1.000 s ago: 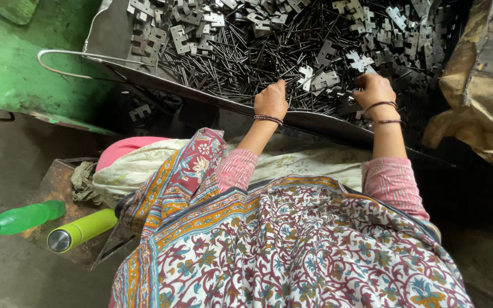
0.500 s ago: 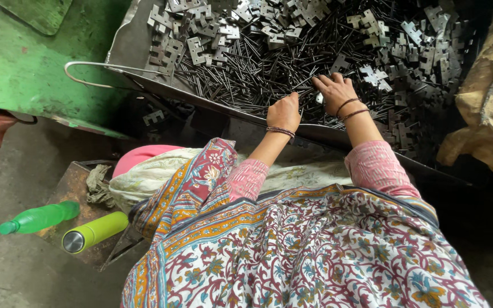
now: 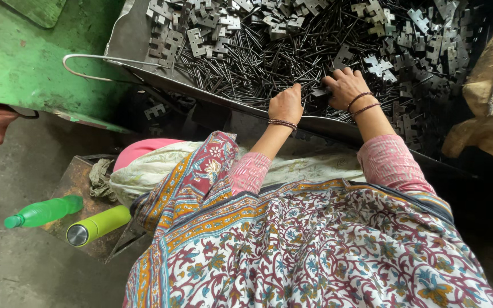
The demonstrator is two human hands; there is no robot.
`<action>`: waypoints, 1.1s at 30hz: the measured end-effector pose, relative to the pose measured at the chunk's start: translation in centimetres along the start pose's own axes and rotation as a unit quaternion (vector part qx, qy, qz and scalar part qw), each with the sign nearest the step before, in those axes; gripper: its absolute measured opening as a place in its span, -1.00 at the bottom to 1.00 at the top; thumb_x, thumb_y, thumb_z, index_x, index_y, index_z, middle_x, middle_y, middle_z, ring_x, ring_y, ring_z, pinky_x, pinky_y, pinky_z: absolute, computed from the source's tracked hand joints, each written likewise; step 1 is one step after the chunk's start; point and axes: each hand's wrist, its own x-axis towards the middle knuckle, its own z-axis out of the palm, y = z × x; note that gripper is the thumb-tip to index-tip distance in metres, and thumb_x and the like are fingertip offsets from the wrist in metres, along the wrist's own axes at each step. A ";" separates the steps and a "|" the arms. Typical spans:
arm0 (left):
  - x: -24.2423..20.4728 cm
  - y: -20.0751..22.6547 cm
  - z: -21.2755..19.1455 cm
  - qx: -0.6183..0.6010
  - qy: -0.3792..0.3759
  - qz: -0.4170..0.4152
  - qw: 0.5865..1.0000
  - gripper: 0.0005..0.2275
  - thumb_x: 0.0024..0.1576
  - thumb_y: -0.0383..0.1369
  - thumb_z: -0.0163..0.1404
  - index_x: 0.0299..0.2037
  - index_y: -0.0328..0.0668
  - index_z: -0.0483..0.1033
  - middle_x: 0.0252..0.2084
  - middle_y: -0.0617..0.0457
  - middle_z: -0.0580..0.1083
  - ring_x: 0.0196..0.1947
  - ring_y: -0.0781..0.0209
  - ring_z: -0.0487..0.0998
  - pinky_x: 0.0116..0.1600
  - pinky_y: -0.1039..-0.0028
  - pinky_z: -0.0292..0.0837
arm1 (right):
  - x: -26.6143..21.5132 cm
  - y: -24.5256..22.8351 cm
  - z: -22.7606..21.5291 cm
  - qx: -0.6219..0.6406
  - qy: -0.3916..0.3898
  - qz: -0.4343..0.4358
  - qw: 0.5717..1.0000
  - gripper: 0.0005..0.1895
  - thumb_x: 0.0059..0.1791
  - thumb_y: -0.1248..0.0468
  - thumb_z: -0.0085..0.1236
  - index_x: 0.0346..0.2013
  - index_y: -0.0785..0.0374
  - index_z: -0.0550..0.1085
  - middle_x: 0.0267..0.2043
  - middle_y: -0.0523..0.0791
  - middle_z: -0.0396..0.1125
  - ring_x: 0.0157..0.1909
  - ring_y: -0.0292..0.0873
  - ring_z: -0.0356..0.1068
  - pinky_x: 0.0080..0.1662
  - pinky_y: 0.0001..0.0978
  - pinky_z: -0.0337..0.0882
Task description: The person sits in front of a large metal bin filled with small metal parts and nails, picking up and sorting the parts by hand. The person repeatedly reaches into the bin, selects specific pieces, and places them aside or into a different area.
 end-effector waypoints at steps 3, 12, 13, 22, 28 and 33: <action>0.2 0.0 -0.1 -0.006 -0.007 -0.003 1.000 -0.81 0.08 -0.49 0.04 -0.10 -0.13 0.49 -0.27 -0.07 0.61 -0.20 -0.03 0.67 -0.17 0.19 0.59 | -0.7 0.6 0.4 0.042 0.042 -0.017 0.998 -0.29 -0.24 0.11 0.37 0.21 0.03 0.40 0.07 -0.01 0.30 0.12 0.11 0.30 -0.01 -0.05 0.43; 0.1 -0.1 -0.3 -0.004 0.000 -0.010 1.000 -0.85 0.12 -0.49 -0.01 -0.13 -0.12 0.50 -0.26 -0.08 0.61 -0.21 -0.07 0.67 -0.16 0.17 0.59 | -0.9 0.8 3.2 0.039 0.068 0.009 0.997 -0.45 -0.16 0.19 0.31 0.10 0.19 0.44 0.04 0.00 0.34 0.09 0.10 0.37 0.01 -0.15 0.52; 0.1 0.0 -0.2 -0.004 -0.005 -0.013 1.000 -0.85 0.12 -0.49 -0.02 -0.13 -0.12 0.50 -0.27 -0.09 0.61 -0.21 -0.07 0.67 -0.15 0.16 0.59 | -0.9 0.7 3.2 0.038 0.062 0.017 0.997 -0.49 -0.17 0.17 0.32 0.05 0.22 0.46 0.03 0.01 0.34 0.09 0.09 0.37 0.00 -0.15 0.53; 0.1 -0.2 -0.1 0.001 -0.012 -0.020 1.000 -0.86 0.12 -0.46 -0.03 -0.15 -0.09 0.51 -0.27 -0.14 0.61 -0.20 -0.13 0.66 -0.13 0.11 0.58 | -4.0 1.8 0.1 0.099 -0.019 0.079 0.992 -0.63 -0.06 0.00 0.18 -0.19 0.23 0.59 -0.08 -0.02 0.43 0.00 0.06 0.46 -0.07 -0.04 0.53; 0.0 -0.2 -0.5 -0.001 -0.009 -0.027 1.000 -0.84 0.14 -0.46 -0.06 -0.13 -0.08 0.54 -0.25 -0.19 0.60 -0.19 -0.19 0.65 -0.12 0.09 0.57 | -5.9 1.0 -1.2 0.076 -0.070 0.215 0.971 -0.51 0.10 -0.12 0.02 -0.25 0.25 0.63 -0.16 -0.01 0.48 -0.02 0.06 0.49 -0.03 -0.05 0.48; 0.1 -0.3 -0.8 -0.028 -0.021 -0.045 0.998 -0.77 0.11 -0.43 -0.01 -0.04 -0.05 0.57 -0.21 -0.20 0.60 -0.16 -0.18 0.64 -0.06 0.10 0.56 | -3.6 -1.2 1.1 0.047 0.050 0.123 0.990 -0.72 0.03 0.06 0.14 -0.13 0.17 0.57 -0.05 -0.09 0.45 0.05 -0.02 0.45 0.00 -0.09 0.46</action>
